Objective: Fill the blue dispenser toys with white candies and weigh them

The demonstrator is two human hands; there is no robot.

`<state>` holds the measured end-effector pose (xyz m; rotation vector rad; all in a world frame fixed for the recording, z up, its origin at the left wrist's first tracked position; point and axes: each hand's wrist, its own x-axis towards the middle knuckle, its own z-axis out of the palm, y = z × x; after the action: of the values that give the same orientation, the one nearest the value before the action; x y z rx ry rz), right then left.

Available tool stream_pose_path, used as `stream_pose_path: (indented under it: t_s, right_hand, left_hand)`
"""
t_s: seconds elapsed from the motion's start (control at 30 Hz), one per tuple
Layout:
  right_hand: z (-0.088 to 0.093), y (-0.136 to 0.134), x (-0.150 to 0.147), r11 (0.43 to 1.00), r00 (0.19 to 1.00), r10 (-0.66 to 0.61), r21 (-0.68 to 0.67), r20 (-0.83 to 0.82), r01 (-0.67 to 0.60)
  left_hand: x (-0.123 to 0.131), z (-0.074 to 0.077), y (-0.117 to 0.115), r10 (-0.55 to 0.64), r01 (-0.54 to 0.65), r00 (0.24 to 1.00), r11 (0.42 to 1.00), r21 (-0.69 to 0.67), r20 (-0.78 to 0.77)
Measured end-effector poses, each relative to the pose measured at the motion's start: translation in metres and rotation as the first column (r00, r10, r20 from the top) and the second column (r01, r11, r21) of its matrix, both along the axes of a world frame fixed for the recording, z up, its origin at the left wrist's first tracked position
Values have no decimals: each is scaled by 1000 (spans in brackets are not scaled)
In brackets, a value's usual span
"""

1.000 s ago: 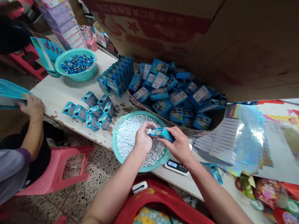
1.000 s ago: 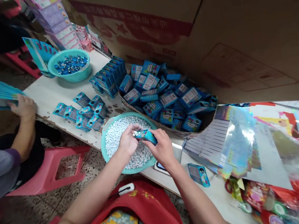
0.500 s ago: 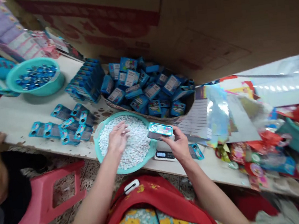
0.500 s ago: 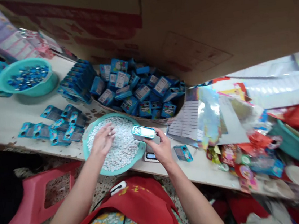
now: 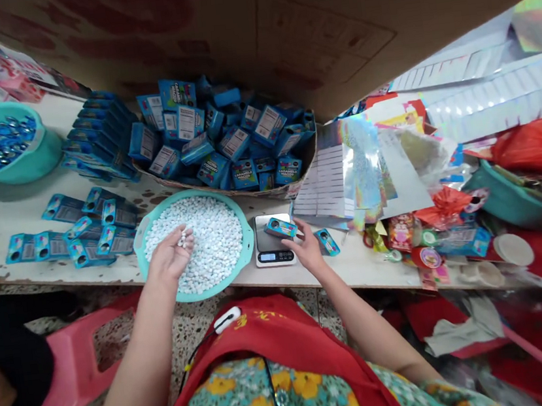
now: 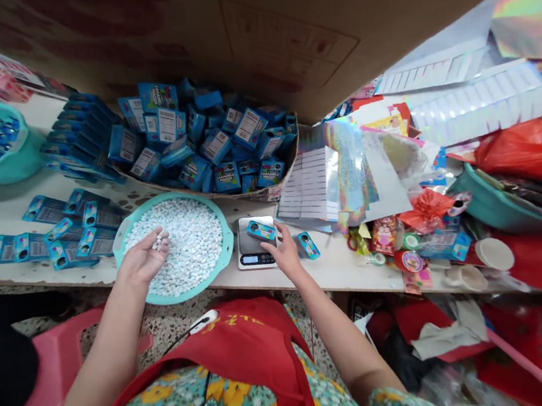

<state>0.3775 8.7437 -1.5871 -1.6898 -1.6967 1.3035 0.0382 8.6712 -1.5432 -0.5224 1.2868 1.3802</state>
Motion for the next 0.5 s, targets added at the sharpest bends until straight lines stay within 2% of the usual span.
stream_pose_path:
  t_s: [0.17,0.27,0.37,0.5]
  right_hand:
    - [40,-10,31,994,998,-66,85,23,64]
    - [59,-16,52,980,989,-140,149,43,132]
    - [67,-19,70,958,966,-255,141,33,249]
    - [65,-16,94,923,925,-380,71,18,378]
  left_hand:
    - [7,-2,0,66,-65,997,998,-7,40]
    - [15,-1,-1,56,-56,998,998,-32,24]
    - [23,3,1,-8,9,1000,1000,25,-26]
    - [29,10,6,-46,47,999,997,65,-17]
